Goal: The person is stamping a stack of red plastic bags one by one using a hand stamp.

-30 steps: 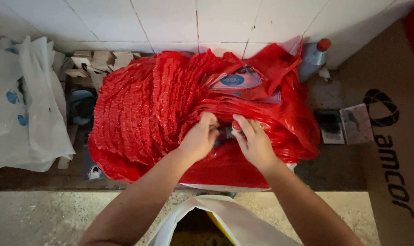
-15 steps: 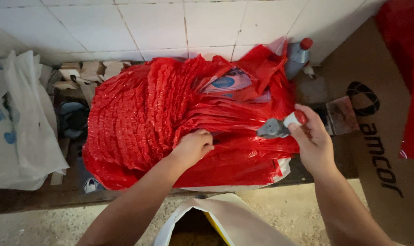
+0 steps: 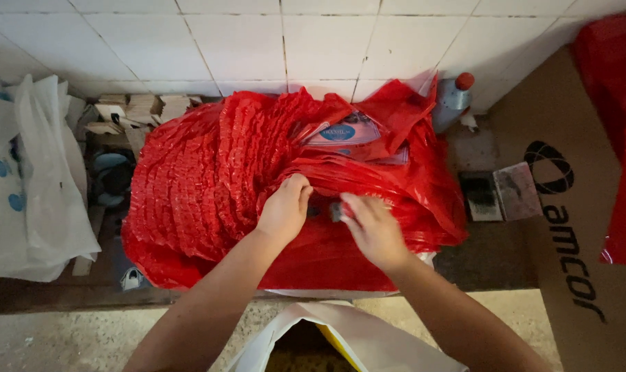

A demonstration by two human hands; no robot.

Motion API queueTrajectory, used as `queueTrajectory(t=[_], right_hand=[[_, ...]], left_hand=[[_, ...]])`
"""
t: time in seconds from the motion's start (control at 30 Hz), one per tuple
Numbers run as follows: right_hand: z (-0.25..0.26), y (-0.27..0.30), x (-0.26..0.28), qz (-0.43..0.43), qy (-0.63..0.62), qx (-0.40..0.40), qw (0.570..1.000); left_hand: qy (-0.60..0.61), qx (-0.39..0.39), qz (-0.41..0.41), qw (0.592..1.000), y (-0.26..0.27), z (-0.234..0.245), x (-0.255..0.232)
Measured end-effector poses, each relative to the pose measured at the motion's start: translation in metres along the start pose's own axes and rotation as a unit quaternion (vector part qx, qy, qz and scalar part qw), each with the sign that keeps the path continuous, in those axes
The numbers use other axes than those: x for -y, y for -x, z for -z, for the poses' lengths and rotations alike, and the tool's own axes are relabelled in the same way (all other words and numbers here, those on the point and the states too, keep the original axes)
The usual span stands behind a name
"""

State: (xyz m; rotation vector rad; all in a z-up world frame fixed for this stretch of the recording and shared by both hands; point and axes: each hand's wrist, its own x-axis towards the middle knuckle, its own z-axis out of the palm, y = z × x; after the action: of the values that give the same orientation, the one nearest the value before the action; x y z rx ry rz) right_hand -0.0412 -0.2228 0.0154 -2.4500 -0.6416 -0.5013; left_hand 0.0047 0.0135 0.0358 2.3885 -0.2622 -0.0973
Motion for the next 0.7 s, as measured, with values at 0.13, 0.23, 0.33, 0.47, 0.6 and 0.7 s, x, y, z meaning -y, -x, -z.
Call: queueTrajectory(t=[0.13,0.23,0.33,0.47,0.6,0.7], right_hand=[[-0.006,-0.024,-0.015,0.008,0.014,0.012,1.000],[0.022,-0.049,-0.014,-0.053,-0.111,0.072,0.990],[0.072,-0.052,-0.011,-0.209,-0.260,0.044,0.942],[0.146,-0.031,-0.060,-0.205,-0.183,-0.086,0.958],[0.230,-0.019,-0.084,-0.377,-0.123,-0.076,0.915],[0.250,-0.017,-0.098,-0.511,-0.104,-0.005,0.853]], left_hand=[[0.031,0.083,-0.108,0.990,0.014,0.014,-0.015],[-0.093,0.156,-0.152,0.972,0.013,0.003,-0.002],[-0.208,0.171,-0.124,0.955,0.005,-0.014,0.009],[-0.229,0.133,-0.121,0.957,-0.003,-0.038,0.035],[-0.189,0.123,-0.163,0.960,-0.005,-0.020,0.017],[-0.182,0.106,-0.133,0.969,0.006,-0.007,-0.003]])
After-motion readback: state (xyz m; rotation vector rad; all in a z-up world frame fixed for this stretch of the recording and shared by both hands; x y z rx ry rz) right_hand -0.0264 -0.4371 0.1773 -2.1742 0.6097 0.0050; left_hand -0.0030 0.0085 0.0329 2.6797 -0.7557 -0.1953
